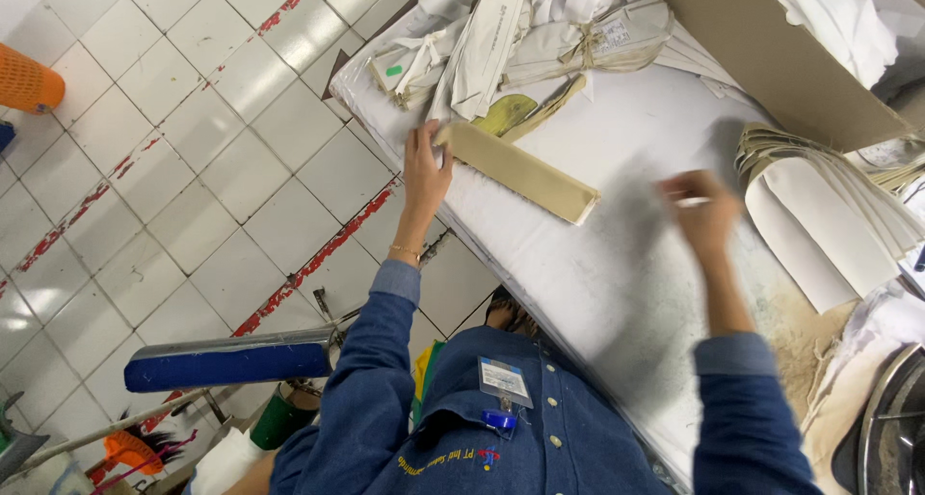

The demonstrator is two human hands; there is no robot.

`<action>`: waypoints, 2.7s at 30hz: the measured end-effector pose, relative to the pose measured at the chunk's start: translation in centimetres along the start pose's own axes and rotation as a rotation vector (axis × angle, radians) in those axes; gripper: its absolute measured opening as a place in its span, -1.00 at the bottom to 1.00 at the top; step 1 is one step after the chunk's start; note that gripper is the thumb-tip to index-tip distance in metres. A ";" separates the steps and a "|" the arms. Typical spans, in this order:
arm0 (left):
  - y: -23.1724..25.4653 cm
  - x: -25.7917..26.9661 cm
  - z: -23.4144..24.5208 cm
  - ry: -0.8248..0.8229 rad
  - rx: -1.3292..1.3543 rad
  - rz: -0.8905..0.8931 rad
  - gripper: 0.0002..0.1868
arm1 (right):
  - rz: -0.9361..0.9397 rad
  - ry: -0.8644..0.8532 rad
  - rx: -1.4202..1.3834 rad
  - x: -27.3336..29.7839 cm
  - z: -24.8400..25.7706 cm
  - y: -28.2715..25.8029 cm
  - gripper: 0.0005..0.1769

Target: The person irons beige fabric pieces on a white work table. They repeatedly pick up a piece, press it with an iron, and place it aside. The person handles the fabric and iron throughout the video.

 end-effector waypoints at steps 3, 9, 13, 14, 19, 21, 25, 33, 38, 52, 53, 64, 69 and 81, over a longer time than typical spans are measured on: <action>0.0 1.7 0.8 0.003 0.020 0.023 -0.46 | 0.083 0.343 0.115 -0.1 9.0 6.7 -0.73; 4.3 7.1 0.1 0.068 -0.010 -0.080 -0.50 | -0.062 0.198 0.490 1.4 10.6 14.1 -0.90; 8.9 10.1 -2.8 -0.059 -0.051 -0.093 -0.58 | 0.169 0.226 0.836 1.2 10.2 13.3 -0.76; 9.1 11.1 -4.2 -0.094 -0.025 -0.128 -0.62 | 0.178 0.176 0.767 0.9 10.3 13.4 -0.77; 11.1 15.6 -8.2 -0.265 -0.017 -0.171 -0.55 | 0.196 0.094 0.572 0.3 11.7 13.8 -0.90; 12.2 16.9 -9.1 -0.326 0.026 -0.190 -0.59 | -0.007 -0.079 0.626 0.7 12.4 15.6 -0.88; 15.2 18.4 -9.9 -0.400 0.028 -0.332 -0.45 | 0.022 -0.043 0.484 5.9 11.4 11.9 -0.73; 20.1 19.2 -12.1 -0.458 0.016 -0.910 -0.74 | 0.013 -0.467 -0.160 15.2 4.4 -5.2 -0.84; 17.1 18.2 -13.0 -0.906 -0.055 -0.649 -0.57 | -0.145 -0.641 -0.296 18.1 7.4 -2.3 -0.48; 17.1 17.2 -15.1 -1.173 0.072 -0.469 -0.62 | -0.188 -0.437 0.241 21.6 7.8 -0.7 -0.67; 16.9 17.4 -15.4 -1.173 0.076 -0.471 -0.71 | -0.191 -0.438 0.297 22.4 7.5 0.9 -0.71; 25.4 16.8 -16.0 -1.341 0.256 -0.500 -0.62 | -0.462 -0.329 0.173 24.8 12.7 -0.2 -0.55; 23.6 21.9 -22.7 -1.401 0.175 -0.731 -0.74 | -0.638 -0.230 0.185 30.2 13.6 3.5 -0.73; 29.6 30.8 -26.8 -1.755 0.183 -0.855 -0.80 | -0.850 0.016 0.050 37.1 17.6 2.6 -0.93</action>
Point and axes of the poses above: each hand's wrist, its own x-axis away from the middle knuckle, its own z-axis out of the back of the hand, y = z × x, the point moved 6 cm from there along -x, towards the middle knuckle, and after that the axes turned 15 degrees about x, right-handed, at the moved point
